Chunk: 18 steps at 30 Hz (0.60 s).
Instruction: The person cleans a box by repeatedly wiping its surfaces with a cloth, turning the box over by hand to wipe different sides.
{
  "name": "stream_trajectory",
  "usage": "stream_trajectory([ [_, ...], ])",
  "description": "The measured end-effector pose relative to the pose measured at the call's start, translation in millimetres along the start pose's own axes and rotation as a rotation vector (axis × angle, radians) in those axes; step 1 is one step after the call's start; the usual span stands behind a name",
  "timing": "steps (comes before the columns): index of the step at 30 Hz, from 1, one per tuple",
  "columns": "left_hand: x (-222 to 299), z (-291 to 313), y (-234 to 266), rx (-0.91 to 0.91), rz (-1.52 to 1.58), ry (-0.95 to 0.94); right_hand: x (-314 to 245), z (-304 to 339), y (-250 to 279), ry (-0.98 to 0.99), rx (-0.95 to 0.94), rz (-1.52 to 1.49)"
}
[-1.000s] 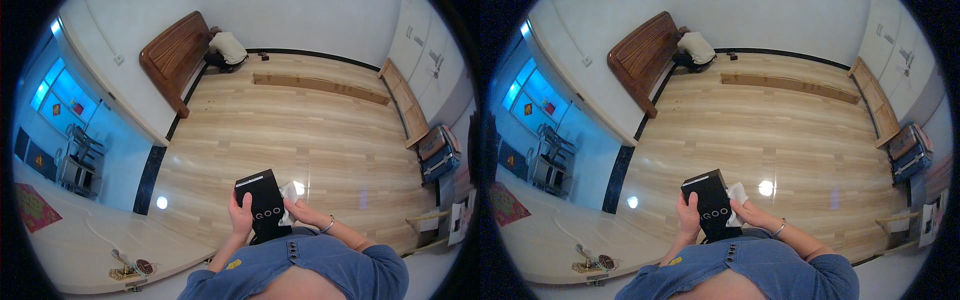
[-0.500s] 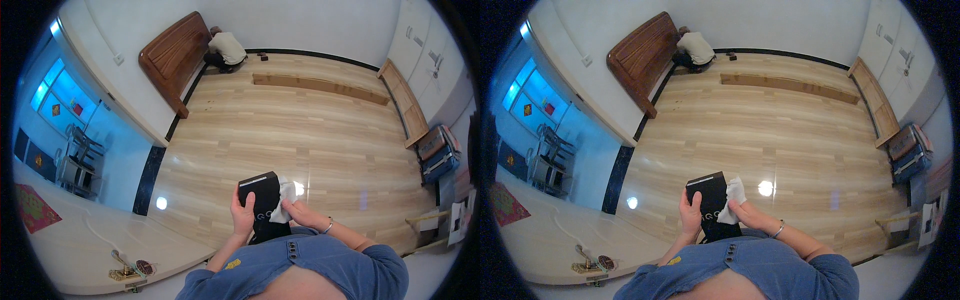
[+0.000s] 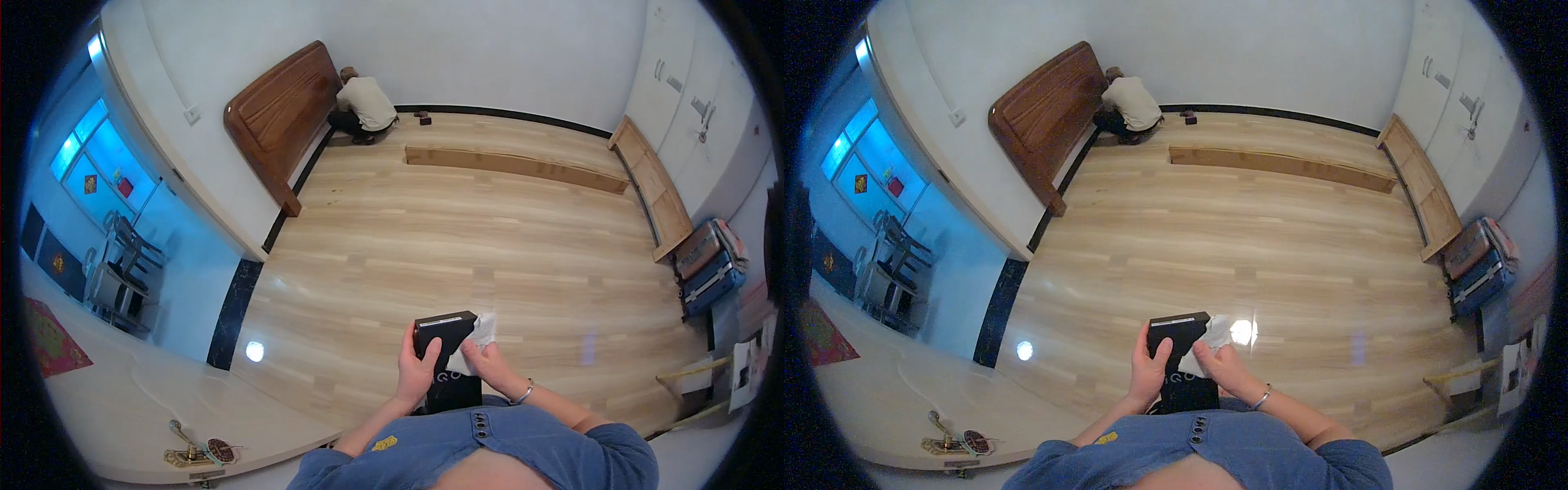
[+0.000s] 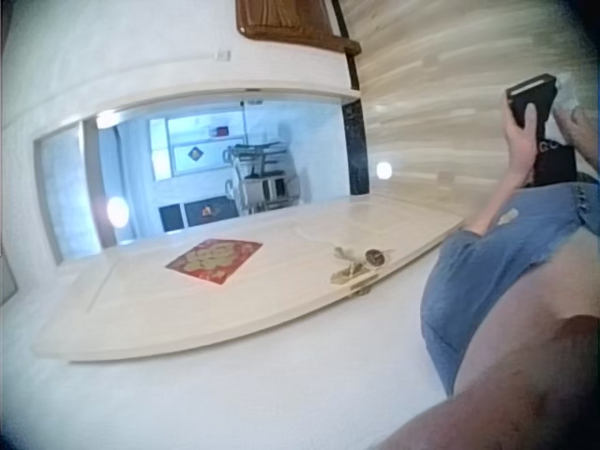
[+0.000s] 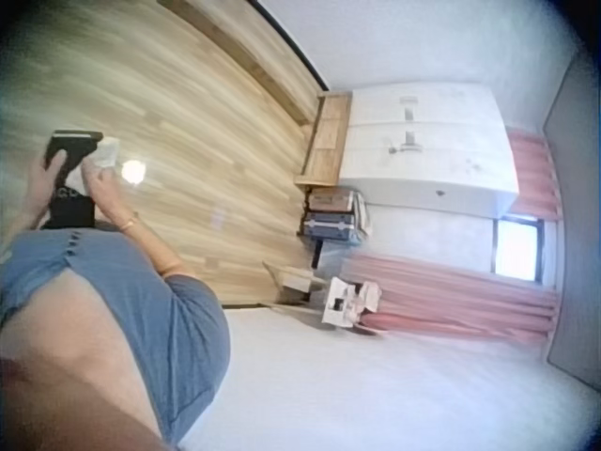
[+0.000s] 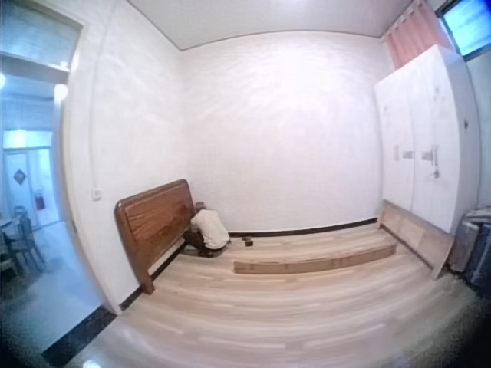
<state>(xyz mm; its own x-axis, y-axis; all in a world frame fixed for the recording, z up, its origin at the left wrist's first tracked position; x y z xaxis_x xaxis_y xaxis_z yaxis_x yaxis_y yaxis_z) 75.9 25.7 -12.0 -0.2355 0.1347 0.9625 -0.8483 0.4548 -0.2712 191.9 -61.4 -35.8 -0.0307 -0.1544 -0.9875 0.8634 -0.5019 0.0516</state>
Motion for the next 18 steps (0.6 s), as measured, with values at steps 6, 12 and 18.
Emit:
stream_trajectory([
  [6, -17.0, 8.2, -19.8, 0.048, -0.026, 0.019, -3.0, 3.9, 19.1, -0.050, -0.026, -0.012],
  [12, -24.1, 17.9, -28.0, 0.098, 0.019, 0.071, 18.2, 1.0, 27.9, -0.067, -0.048, 0.027],
  [18, -34.1, 19.2, -29.2, 0.075, -0.012, 0.068, 26.5, 3.4, 32.7, -0.039, -0.041, 0.012],
])
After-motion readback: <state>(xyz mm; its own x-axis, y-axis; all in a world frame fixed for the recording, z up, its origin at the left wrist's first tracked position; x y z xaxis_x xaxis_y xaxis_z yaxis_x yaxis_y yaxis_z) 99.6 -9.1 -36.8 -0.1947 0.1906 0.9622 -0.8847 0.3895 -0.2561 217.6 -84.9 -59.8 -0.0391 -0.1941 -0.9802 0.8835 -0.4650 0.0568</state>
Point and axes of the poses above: each hand's wrist, its own z-axis away from the middle knuckle, its own y-axis out of the back of the hand, x = y × z, the point moved 6 cm from there along -z, towards the middle knuckle, and after that the axes turned 3 degrees about x, right-handed, at the moved point
